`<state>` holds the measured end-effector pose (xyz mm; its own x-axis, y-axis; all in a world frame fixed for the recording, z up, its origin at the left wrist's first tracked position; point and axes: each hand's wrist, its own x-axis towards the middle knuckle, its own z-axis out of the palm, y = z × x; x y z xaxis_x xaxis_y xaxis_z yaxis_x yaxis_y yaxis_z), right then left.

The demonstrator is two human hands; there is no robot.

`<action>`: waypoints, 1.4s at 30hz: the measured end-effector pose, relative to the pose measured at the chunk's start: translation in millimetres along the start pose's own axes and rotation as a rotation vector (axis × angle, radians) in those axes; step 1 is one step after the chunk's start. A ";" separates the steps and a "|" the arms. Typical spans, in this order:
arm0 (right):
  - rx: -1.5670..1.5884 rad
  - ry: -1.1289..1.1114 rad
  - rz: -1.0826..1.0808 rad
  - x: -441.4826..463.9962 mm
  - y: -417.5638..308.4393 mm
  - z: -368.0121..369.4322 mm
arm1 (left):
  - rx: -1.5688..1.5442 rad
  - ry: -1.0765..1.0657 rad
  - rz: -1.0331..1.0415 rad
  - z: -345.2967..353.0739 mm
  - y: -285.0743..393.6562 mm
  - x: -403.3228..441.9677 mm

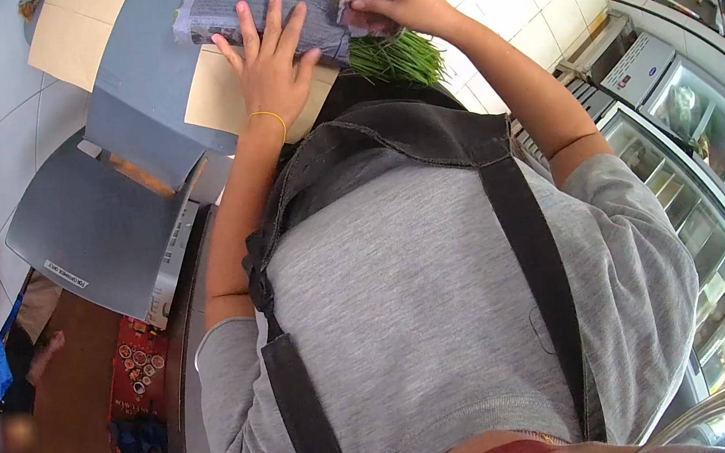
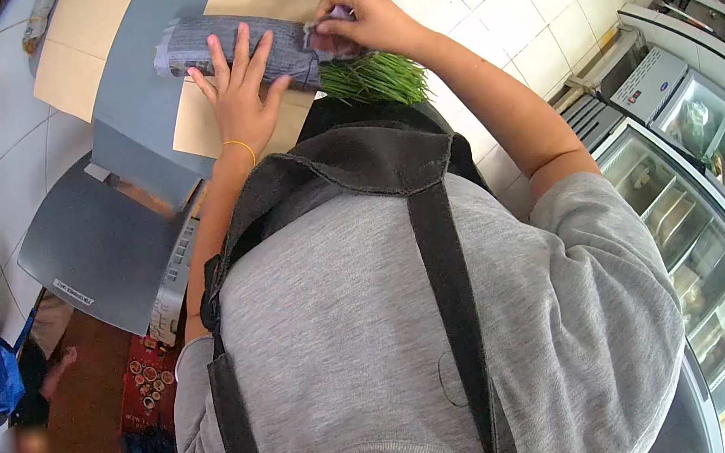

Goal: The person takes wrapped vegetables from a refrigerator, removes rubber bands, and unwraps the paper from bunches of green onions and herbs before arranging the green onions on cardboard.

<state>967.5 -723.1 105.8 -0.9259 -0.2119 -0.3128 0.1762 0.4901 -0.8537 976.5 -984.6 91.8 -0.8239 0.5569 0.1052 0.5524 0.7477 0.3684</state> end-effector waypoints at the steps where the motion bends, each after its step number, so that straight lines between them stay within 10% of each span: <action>1: 0.070 0.028 -0.059 2.4 3.6 -1.5 | -0.051 0.021 -0.004 -0.6 5.1 0.9; 7: 0.259 -0.137 0.118 -2.4 -5.4 -3.5 | -0.081 0.022 -0.040 7.2 20.4 6.0; 10: -0.034 -0.036 -0.437 -0.7 3.6 8.0 | -0.036 -0.001 -0.021 6.8 17.5 5.2; 32: -0.386 -0.068 -0.723 16.9 -12.4 27.8 | -0.248 0.152 -0.025 -6.0 0.2 -2.5; 42: -0.188 -0.041 -0.511 27.0 -7.0 37.7 | -0.173 0.186 -0.087 -7.3 2.6 -11.5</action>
<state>953.8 -764.1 87.6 -0.8636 -0.4934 0.1035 -0.3590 0.4578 -0.8133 986.5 -991.7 98.3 -0.8852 0.4056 0.2280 0.4619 0.7078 0.5344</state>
